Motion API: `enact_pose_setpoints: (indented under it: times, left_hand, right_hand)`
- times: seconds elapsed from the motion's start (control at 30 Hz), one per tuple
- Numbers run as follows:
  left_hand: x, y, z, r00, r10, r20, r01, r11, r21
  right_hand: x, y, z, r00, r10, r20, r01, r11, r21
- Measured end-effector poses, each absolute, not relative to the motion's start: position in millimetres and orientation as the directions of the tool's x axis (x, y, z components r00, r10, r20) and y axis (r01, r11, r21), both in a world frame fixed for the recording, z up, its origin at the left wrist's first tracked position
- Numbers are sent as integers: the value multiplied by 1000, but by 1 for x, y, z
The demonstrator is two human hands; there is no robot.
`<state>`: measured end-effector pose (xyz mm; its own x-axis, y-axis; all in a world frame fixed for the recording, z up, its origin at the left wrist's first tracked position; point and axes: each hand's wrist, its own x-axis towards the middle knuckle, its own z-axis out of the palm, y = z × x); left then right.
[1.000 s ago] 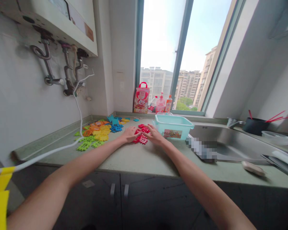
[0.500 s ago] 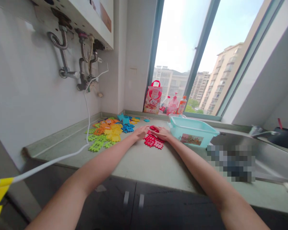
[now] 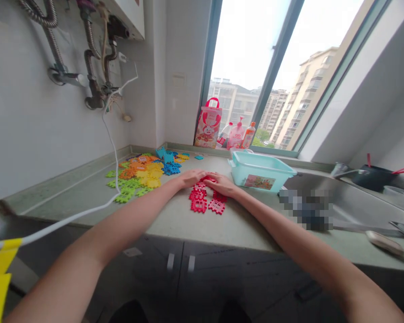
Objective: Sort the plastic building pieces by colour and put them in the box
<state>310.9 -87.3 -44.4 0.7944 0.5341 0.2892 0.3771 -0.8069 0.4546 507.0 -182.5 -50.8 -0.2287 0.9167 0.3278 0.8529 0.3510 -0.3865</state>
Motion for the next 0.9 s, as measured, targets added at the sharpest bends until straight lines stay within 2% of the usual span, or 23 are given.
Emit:
enact_pose_setpoints:
  times: [0.1, 0.17, 0.23, 0.3, 0.37, 0.43, 0.63, 0.73, 0.9]
  left_hand:
    - [308, -93, -39, 811, 527, 256, 355, -790, 499]
    - [307, -96, -35, 803, 548, 235, 388, -779, 492]
    - [305, -96, -32, 806, 545, 229, 410, -794, 449]
    - [302, -94, -30, 819, 519, 244, 406, -825, 393]
    - [299, -90, -29, 825, 504, 258, 407, -845, 348]
    - [295, -84, -29, 816, 514, 265, 425, -844, 327]
    - [293, -77, -36, 782, 533, 325, 431, -837, 336]
    - [293, -79, -34, 740, 566, 364, 448, -818, 361]
    - [287, -87, -16, 676, 581, 453, 506, -813, 288]
  right_hand:
    - [509, -188, -44, -217, 902, 374, 770, 394, -502]
    - [513, -194, -37, -194, 893, 407, 754, 401, -521]
    - [521, -202, -27, -195, 876, 442, 787, 409, -463]
    - [530, -212, -17, -223, 860, 458, 843, 407, -353]
    - [537, -219, -9, -252, 858, 449, 885, 392, -253]
    - [542, -221, -6, -270, 859, 434, 899, 387, -206]
    - [537, -214, -18, -359, 854, 378, 833, 475, -283]
    - [535, -212, -24, -364, 856, 368, 836, 474, -276]
    - [536, -213, -22, -338, 862, 378, 858, 447, -253]
